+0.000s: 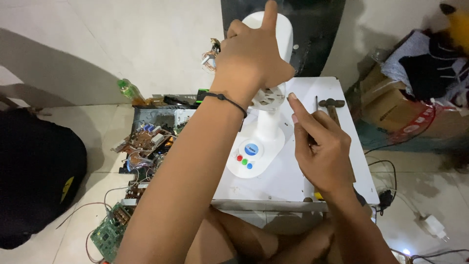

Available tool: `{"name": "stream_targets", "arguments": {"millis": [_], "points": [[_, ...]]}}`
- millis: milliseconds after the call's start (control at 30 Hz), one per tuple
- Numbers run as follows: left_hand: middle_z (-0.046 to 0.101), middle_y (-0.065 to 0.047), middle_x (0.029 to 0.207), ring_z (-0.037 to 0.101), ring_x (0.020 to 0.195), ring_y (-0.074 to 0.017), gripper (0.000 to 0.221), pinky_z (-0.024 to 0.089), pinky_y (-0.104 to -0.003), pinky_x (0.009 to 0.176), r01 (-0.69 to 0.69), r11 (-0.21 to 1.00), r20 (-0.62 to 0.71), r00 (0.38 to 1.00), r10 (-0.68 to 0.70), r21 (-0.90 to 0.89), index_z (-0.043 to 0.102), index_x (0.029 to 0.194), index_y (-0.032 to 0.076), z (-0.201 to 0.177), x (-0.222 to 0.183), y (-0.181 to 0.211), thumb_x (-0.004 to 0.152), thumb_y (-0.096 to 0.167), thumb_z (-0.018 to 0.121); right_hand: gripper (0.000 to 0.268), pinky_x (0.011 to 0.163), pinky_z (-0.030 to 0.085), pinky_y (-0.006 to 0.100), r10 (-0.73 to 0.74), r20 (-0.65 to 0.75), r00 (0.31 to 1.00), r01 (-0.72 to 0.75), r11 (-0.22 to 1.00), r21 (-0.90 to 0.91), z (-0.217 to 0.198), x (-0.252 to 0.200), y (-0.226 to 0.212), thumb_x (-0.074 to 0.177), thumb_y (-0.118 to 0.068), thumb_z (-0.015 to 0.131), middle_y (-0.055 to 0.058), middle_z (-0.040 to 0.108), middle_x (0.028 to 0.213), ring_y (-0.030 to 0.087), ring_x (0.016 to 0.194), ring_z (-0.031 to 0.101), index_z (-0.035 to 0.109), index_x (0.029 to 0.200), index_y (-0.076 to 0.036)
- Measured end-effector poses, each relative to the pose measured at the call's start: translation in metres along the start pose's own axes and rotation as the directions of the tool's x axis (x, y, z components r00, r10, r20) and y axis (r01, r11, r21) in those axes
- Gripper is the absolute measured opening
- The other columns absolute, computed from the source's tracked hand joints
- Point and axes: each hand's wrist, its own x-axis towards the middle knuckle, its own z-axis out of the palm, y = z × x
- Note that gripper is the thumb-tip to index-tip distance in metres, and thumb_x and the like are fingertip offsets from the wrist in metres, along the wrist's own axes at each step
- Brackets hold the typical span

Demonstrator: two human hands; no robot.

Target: Disassembling the plastic housing of a fan motor using a screwdriver to access internal components.

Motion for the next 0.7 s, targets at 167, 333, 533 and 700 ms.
{"name": "stream_targets", "arguments": {"millis": [167,333,533,700], "points": [[0.053,-0.041,0.116,0.066,0.064,-0.0392,0.114,0.055,-0.033,0.053,0.052,0.998,0.047,0.998,-0.051,-0.023,0.013,0.163,0.029,-0.010,-0.001,0.003,0.064,0.030,0.070,0.039,0.058,0.031,0.028,-0.007,-0.054,0.999,0.009,1.000,0.030,0.008,0.003,0.004,0.099,0.009,0.065,0.004,0.045,0.069,0.014,0.058,0.030,0.067,0.138,0.004],[0.056,-0.042,0.113,0.065,0.062,-0.0366,0.116,0.055,-0.031,0.050,0.034,0.999,-0.002,0.999,-0.034,-0.005,0.013,0.163,0.027,0.000,-0.001,-0.001,0.063,0.033,0.072,0.037,0.050,0.025,0.029,-0.019,-0.022,1.000,0.020,1.000,0.011,0.013,0.003,0.003,0.100,0.007,0.064,0.004,0.048,0.068,0.012,0.055,0.027,0.068,0.137,0.004],[0.061,-0.028,0.101,0.064,0.060,-0.0299,0.107,0.055,-0.033,0.051,-0.016,0.998,-0.101,0.995,0.009,-0.064,0.031,0.159,0.027,-0.001,-0.004,-0.003,0.063,0.037,0.078,0.042,0.050,0.028,0.030,-0.040,-0.030,0.999,0.039,0.998,-0.052,0.018,0.000,0.006,0.097,0.012,0.064,0.003,0.045,0.068,0.014,0.054,0.030,0.069,0.138,0.001],[0.054,-0.038,0.120,0.068,0.074,-0.0469,0.105,0.058,-0.037,0.052,0.046,0.998,-0.028,0.998,-0.047,-0.039,0.026,0.158,0.034,-0.002,-0.005,0.000,0.065,0.035,0.075,0.050,0.054,0.041,0.038,-0.020,-0.019,1.000,0.016,0.980,-0.199,0.022,-0.004,-0.004,0.096,0.012,0.061,0.010,0.057,0.081,0.020,0.056,0.045,0.064,0.144,0.000]]}}
